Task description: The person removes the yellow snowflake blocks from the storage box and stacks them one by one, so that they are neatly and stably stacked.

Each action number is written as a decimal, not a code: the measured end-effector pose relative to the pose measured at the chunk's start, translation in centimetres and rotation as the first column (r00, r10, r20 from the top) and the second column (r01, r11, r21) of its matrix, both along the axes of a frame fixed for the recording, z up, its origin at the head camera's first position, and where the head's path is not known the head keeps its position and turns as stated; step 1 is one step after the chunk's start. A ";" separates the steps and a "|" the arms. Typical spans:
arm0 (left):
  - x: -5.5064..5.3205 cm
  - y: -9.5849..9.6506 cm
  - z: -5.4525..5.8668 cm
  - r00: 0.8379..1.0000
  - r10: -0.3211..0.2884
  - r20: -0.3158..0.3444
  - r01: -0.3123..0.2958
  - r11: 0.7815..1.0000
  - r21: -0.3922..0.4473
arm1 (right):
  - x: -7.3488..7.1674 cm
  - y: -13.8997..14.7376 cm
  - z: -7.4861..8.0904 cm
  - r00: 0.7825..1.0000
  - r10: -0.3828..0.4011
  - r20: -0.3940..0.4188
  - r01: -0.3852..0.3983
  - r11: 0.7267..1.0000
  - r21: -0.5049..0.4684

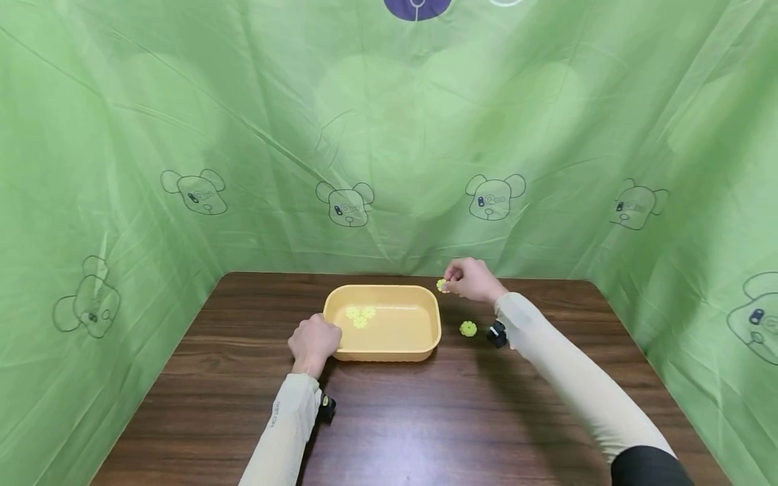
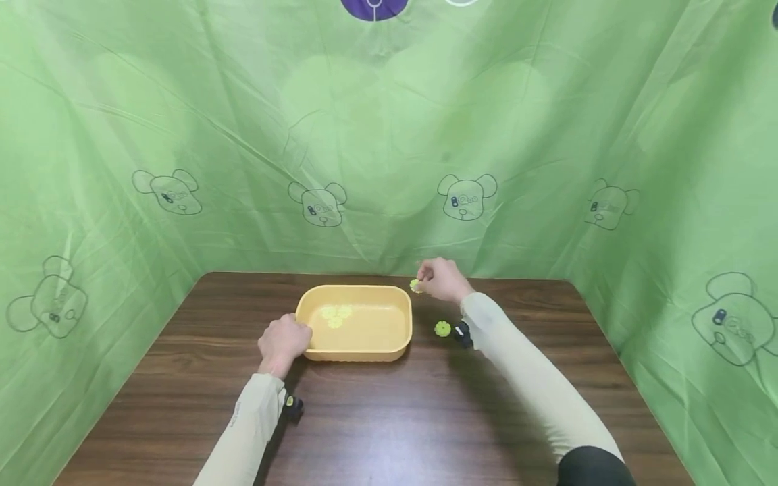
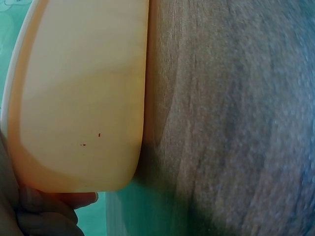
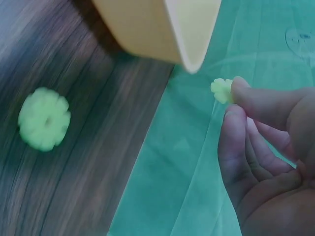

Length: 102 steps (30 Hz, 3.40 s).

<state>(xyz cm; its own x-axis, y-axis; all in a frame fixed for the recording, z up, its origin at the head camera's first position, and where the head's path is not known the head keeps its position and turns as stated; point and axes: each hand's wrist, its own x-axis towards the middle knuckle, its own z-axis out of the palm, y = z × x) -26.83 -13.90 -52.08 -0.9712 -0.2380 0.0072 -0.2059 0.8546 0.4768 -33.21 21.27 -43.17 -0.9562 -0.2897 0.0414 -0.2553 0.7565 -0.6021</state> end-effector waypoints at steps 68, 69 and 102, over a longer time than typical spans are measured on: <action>0.0 0.0 0.1 1.000 -0.006 -0.002 0.006 1.000 -0.007 | 2.1 5.9 -7.5 0.977 0.026 0.209 -0.043 0.996 0.076; 0.1 0.0 0.1 1.000 -0.006 -0.004 0.006 1.000 -0.006 | 2.1 5.9 -7.5 0.978 0.025 0.209 -0.042 0.996 0.075; 0.1 -0.4 0.0 1.000 0.004 0.003 -0.004 1.000 0.008 | -1.0 -3.2 -1.2 0.995 0.079 -0.058 -0.075 0.995 0.067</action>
<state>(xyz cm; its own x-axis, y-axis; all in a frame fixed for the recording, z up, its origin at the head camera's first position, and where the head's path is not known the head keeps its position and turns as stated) -26.73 -14.29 -52.09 -0.9703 -0.2418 0.0028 -0.2104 0.8501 0.4828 -34.18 18.05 -44.41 -0.9273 -0.3660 0.0777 -0.3487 0.7700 -0.5343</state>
